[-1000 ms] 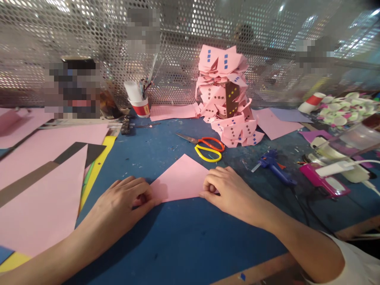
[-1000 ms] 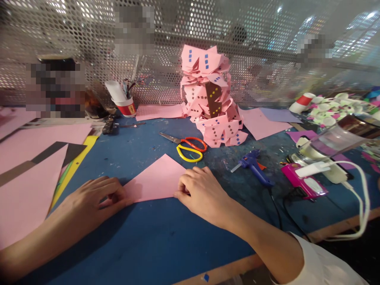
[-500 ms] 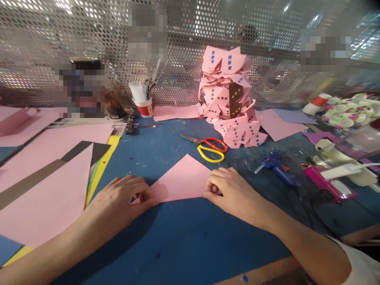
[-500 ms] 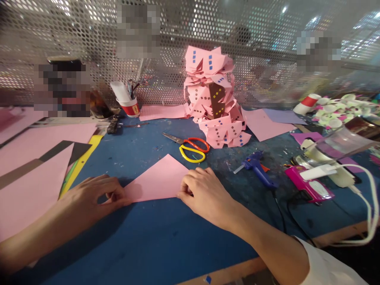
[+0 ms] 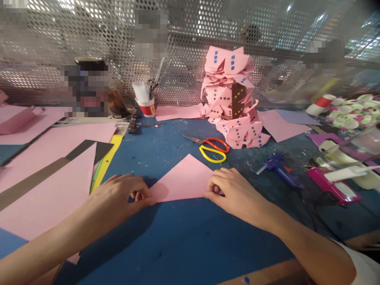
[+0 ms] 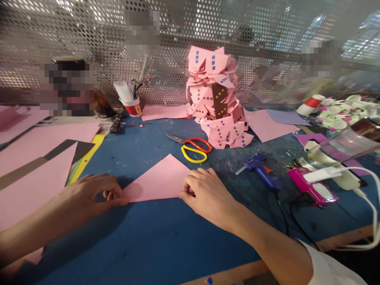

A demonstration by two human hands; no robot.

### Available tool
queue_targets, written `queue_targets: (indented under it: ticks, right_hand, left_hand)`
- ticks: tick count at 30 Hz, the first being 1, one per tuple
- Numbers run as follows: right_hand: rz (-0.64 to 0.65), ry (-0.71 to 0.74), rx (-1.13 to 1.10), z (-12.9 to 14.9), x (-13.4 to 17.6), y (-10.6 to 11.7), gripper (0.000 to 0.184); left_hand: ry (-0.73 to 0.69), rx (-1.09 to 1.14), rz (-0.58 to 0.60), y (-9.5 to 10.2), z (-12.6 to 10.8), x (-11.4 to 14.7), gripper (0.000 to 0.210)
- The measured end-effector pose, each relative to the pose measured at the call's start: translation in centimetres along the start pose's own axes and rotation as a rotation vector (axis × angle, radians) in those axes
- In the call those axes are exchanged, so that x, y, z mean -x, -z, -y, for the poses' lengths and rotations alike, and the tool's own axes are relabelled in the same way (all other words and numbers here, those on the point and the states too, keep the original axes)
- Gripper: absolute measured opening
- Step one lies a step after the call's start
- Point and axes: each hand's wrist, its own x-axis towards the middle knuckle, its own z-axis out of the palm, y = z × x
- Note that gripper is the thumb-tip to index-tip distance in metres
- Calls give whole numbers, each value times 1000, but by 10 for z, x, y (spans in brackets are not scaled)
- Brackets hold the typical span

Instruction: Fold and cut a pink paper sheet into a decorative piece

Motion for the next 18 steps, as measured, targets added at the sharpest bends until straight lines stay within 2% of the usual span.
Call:
queue_targets:
  ticks: [11, 18]
  right_hand:
    - [-5, 5, 3, -1, -1, -1, 23]
    - [2, 1, 4, -1, -1, 0, 23]
  left_hand:
    - [37, 63, 65, 10, -4, -3, 34]
    - [53, 7, 112, 14, 0, -3, 30]
